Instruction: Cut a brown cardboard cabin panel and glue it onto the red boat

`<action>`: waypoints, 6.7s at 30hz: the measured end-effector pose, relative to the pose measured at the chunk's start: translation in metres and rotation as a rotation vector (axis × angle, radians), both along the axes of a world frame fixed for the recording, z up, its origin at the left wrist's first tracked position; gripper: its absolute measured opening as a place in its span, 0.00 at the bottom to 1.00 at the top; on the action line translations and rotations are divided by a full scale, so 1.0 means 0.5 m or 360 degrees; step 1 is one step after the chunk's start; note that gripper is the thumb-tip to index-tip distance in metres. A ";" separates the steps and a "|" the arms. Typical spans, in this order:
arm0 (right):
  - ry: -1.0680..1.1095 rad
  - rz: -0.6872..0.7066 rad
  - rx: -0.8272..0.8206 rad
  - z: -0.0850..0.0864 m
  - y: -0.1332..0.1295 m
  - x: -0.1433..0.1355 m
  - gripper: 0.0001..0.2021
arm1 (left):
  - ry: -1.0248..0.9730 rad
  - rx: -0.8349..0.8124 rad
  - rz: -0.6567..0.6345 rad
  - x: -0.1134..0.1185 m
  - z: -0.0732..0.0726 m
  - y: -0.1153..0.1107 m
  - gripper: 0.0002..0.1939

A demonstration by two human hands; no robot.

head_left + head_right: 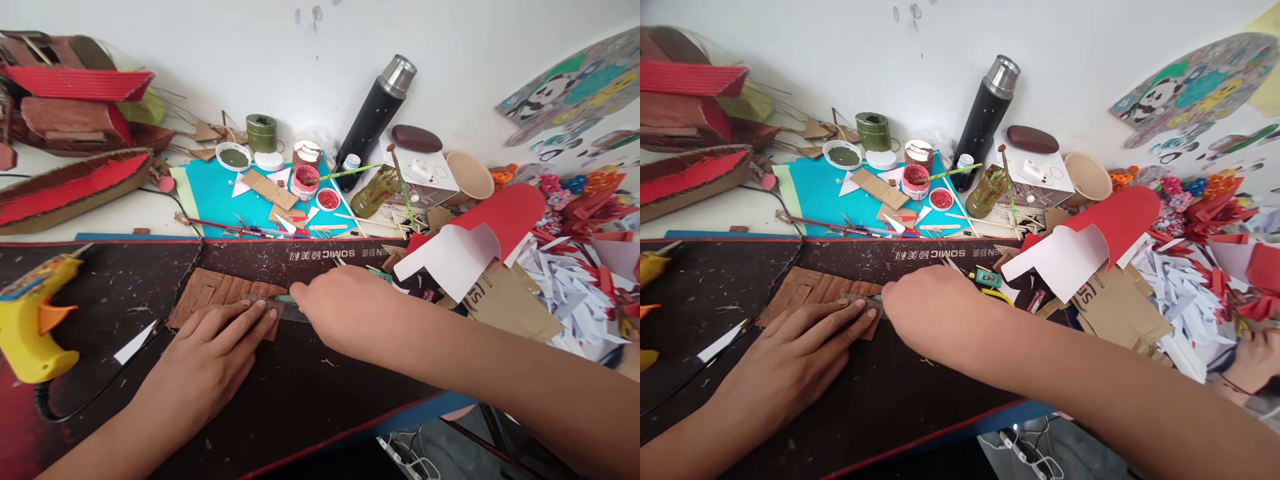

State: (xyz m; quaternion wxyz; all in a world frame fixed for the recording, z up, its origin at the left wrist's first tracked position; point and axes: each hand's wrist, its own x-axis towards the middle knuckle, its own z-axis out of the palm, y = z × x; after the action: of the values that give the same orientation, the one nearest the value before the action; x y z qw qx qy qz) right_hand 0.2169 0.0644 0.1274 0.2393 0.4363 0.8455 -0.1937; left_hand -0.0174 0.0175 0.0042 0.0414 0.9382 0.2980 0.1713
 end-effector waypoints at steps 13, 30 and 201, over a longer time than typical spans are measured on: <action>0.0096 -0.0439 0.0065 -0.085 -0.091 0.057 0.13 | -0.0174 -0.0154 0.0131 -0.004 0.001 -0.003 0.23; 0.0175 -0.0435 0.0049 -0.091 -0.132 0.061 0.11 | 0.0343 -0.0111 0.0260 -0.060 0.048 0.075 0.36; -0.0030 -0.0070 0.0176 -0.037 -0.001 -0.033 0.10 | 0.0137 0.0047 0.0085 -0.007 0.012 0.020 0.25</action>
State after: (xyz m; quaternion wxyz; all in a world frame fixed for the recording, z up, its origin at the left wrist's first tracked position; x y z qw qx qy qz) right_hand 0.2005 0.0637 0.1090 0.2186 0.4692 0.8428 -0.1477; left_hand -0.0208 0.0273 0.0103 0.0101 0.9369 0.3218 0.1363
